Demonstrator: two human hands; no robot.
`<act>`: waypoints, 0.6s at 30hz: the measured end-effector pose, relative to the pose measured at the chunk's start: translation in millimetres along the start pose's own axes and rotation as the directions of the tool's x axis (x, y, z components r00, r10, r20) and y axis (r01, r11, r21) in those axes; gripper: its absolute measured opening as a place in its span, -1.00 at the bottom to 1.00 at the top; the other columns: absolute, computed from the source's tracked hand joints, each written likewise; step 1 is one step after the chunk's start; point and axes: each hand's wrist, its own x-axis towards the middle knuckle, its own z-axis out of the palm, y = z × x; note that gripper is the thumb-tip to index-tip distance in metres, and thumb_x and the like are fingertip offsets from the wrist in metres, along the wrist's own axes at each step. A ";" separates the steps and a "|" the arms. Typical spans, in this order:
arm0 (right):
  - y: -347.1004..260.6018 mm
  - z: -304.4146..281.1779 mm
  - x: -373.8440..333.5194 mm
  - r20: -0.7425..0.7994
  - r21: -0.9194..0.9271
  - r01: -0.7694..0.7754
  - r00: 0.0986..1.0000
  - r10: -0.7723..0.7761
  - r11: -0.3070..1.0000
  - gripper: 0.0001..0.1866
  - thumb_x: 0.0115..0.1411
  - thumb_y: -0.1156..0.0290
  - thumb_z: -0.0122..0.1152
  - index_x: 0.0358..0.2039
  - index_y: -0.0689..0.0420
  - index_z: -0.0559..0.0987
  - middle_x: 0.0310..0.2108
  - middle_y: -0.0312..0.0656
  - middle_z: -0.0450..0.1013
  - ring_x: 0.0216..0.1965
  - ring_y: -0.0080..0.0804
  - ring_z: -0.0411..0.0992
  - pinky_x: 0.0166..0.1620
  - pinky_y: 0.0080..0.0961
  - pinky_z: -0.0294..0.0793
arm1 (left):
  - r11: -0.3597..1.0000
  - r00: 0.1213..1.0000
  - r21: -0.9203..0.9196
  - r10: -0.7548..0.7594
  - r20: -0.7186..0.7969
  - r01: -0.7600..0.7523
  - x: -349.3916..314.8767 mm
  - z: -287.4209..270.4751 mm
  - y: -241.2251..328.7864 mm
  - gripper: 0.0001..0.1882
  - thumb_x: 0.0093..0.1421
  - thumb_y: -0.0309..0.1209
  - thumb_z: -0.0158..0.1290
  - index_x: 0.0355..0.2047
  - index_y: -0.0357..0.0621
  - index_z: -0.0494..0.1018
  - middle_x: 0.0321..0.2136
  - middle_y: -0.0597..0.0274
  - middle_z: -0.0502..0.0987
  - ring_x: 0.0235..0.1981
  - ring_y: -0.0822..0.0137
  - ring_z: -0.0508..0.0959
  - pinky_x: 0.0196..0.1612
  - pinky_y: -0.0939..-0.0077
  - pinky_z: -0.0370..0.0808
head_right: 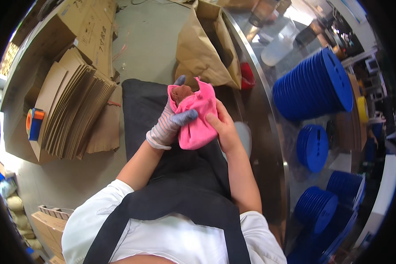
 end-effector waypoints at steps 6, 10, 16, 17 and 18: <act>53.5 -38.7 -48.8 -0.157 0.357 -0.411 0.859 0.488 0.839 -0.22 0.22 -0.21 -0.05 0.21 0.18 0.26 0.18 -0.13 0.29 0.20 -0.29 0.24 0.25 -0.32 0.14 | 0.760 0.767 -0.499 -0.589 -0.256 0.417 -28.0 -36.0 -76.9 -0.73 0.18 -0.29 0.16 -0.14 -0.02 0.43 -0.20 0.25 0.55 -0.12 0.29 0.53 0.05 0.34 0.46; 45.3 -44.2 -68.6 -0.098 0.445 -0.342 0.900 0.425 0.828 -0.29 0.19 -0.04 0.10 0.20 0.17 0.27 0.15 -0.11 0.31 0.18 -0.27 0.26 0.24 -0.29 0.17 | 0.707 0.822 -0.566 -0.563 -0.087 0.425 -25.2 -23.7 -62.1 -0.79 0.23 -0.33 0.08 -0.19 -0.14 0.40 -0.23 0.21 0.53 -0.15 0.29 0.53 0.00 0.36 0.48; 57.7 -48.2 -80.8 0.033 0.409 -0.424 0.892 0.452 0.808 -0.11 0.11 0.11 0.28 0.34 0.04 0.02 0.27 -0.25 0.15 0.23 -0.36 0.19 0.28 -0.36 0.11 | 0.765 0.792 -0.501 -0.567 -0.228 0.404 -27.9 -26.7 -67.2 -0.93 0.25 -0.48 0.01 -0.27 -0.16 0.36 -0.29 0.22 0.50 -0.22 0.28 0.52 -0.07 0.39 0.49; 57.5 -46.0 -79.7 0.001 0.448 -0.461 0.857 0.516 0.766 -0.11 0.11 0.15 0.30 0.34 0.04 0.02 0.27 -0.26 0.14 0.24 -0.38 0.18 0.28 -0.37 0.13 | 0.749 0.773 -0.552 -0.575 -0.268 0.366 -29.7 -28.3 -73.0 -0.87 0.26 -0.41 0.01 -0.23 -0.18 0.39 -0.30 0.18 0.52 -0.22 0.25 0.53 -0.05 0.38 0.48; 59.1 -43.7 -75.8 -0.046 0.400 -0.448 0.861 0.506 0.799 -0.15 0.11 0.15 0.30 0.31 0.06 0.08 0.23 -0.24 0.21 0.20 -0.39 0.23 0.24 -0.38 0.20 | 0.692 0.797 -0.608 -0.584 -0.153 0.389 -30.1 -33.8 -74.3 -0.83 0.26 -0.37 0.01 -0.21 -0.18 0.39 -0.29 0.18 0.53 -0.22 0.25 0.53 -0.04 0.37 0.47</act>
